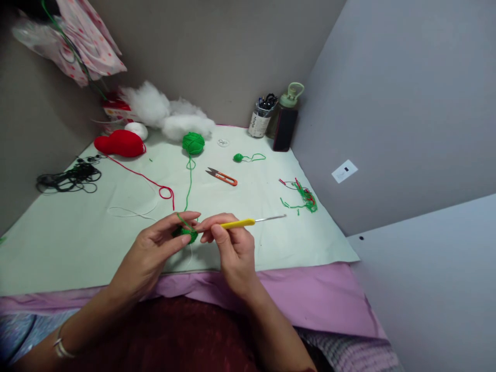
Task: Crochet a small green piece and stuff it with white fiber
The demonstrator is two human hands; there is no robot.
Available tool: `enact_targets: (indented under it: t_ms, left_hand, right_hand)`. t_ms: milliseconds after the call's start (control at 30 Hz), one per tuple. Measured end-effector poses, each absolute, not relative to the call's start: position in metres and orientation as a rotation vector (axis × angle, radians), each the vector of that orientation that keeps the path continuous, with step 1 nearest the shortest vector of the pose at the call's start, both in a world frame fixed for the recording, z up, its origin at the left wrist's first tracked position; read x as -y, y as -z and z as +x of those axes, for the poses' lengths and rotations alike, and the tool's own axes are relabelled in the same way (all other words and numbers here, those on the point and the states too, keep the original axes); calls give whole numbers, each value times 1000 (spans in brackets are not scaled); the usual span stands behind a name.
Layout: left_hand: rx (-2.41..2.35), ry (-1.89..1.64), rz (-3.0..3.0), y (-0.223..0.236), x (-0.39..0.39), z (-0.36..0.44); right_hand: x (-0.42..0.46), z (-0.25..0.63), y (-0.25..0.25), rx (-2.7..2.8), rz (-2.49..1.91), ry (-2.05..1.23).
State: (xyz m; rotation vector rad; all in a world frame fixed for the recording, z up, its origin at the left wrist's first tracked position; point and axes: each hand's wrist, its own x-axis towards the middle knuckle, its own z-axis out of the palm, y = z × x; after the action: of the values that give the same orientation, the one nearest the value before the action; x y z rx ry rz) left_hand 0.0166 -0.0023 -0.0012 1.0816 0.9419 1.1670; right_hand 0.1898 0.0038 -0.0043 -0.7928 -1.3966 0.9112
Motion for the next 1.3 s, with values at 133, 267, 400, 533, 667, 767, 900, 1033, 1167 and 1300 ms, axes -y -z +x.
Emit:
enact_targets:
  t_ms: [133,267,400,533,667,767,900,1033,1167,1300]
  left_hand:
    - [-1006,-1233,1125,-1,4,21]
    - [-899,-1228,830,-3,4,26]
    - [-720,-1025,511,-5,-2,20]
    - [-732,-1069,522,-9,-5,17]
    - [-714,-1087,653,-12,-1,24]
    - [-705,-1095,692,-12,1,27]
    - [-789,-1069,711,-9,1,24]
    - [-858,-1088,782,-6,1,22]
    - [-886,-1132,880,-2,2,20]
    - [-921,-1186,981,3,3,21]
  right_hand:
    - [1,190,3,1734,-780,-444]
    - [6,186,11,1927,-811,90]
    - [7,186,16,1775,-799,-58]
    - [3,185,10,1366,-748,-668]
    - [-2,180,8,1236,-707,-940]
    - [-3,178,10,1227,-752,-960]
    - [-5,181,13,1128,-741,-1093]
    - [-6,185,12,1073,-702,-1170]
    - [-2,188,8,1230,-752,-1024]
    - [4,189,8,1622,-795,-519]
